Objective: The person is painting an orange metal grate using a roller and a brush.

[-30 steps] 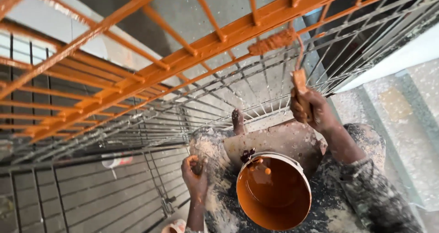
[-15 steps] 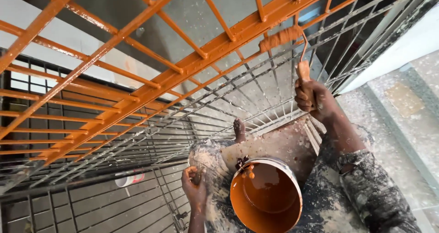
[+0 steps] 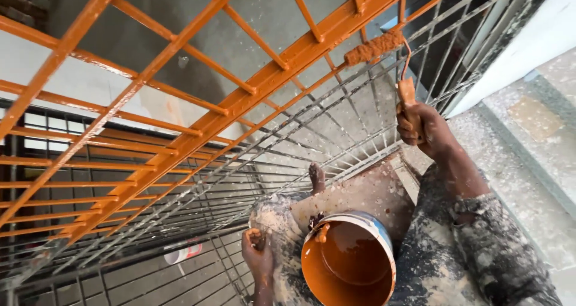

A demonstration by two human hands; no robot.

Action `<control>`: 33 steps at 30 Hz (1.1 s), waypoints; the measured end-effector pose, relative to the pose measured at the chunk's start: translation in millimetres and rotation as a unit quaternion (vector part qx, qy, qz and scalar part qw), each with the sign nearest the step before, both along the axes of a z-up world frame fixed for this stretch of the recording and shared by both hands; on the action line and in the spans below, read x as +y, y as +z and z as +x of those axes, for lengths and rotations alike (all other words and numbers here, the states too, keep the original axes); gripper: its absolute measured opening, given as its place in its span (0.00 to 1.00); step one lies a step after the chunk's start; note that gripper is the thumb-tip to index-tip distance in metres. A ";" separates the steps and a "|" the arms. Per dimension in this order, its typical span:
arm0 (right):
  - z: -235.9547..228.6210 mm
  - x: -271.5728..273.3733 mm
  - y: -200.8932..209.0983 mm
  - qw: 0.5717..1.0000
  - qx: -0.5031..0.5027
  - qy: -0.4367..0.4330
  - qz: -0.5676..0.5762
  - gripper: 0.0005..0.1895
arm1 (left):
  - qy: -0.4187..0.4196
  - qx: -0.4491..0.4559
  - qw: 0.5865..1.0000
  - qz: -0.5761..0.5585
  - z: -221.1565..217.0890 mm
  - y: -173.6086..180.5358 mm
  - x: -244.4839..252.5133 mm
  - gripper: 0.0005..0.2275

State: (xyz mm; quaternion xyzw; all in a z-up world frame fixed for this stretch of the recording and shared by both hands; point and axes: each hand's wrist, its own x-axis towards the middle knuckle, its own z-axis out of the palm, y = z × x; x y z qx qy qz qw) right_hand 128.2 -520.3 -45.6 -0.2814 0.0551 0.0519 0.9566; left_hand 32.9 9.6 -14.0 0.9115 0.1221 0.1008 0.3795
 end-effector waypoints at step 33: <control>27.6 -113.0 -18.2 0.993 0.005 -0.032 -0.117 0.12 | 0.013 0.041 0.998 0.054 20.2 -33.5 35.2 0.10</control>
